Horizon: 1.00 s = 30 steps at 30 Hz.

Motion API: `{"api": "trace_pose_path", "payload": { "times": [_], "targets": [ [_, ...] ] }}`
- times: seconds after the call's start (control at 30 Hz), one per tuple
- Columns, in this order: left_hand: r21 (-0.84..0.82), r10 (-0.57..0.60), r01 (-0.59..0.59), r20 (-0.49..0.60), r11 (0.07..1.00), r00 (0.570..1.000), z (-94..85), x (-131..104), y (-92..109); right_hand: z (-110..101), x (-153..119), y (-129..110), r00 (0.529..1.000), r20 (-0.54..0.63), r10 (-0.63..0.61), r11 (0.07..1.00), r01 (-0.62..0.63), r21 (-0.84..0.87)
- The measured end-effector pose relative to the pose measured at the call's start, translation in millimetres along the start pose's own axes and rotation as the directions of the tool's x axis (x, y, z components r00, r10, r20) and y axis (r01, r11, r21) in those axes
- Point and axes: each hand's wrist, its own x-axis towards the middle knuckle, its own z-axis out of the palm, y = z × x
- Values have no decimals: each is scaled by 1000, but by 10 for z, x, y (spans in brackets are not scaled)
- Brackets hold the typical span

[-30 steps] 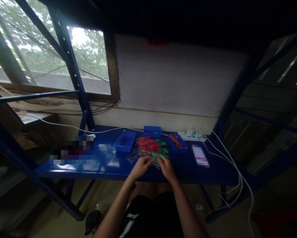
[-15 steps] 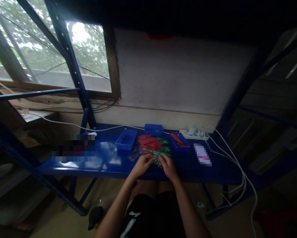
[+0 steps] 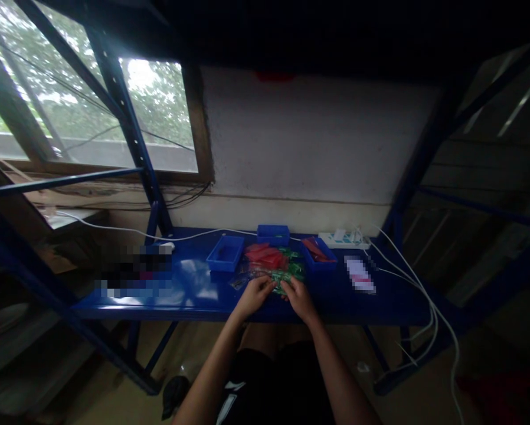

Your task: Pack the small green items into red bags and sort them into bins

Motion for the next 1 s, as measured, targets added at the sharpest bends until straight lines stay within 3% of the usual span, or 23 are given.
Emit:
{"api": "trace_pose_path", "payload": {
  "times": [0.47,0.73,1.0],
  "targets": [
    [-100,21,-25,-34,995,999,-3,21,-7,-46,0,-67,998,-40,-39,997,36,-68],
    [-173,44,-52,-53,984,998,-18,17,25,-28,5,-23,1000,4,23,996,-23,82],
    [-213,67,-106,-182,971,981,-11,53,-67,-75,-17,-87,1000,13,-3,986,1,169]
  ]
}}
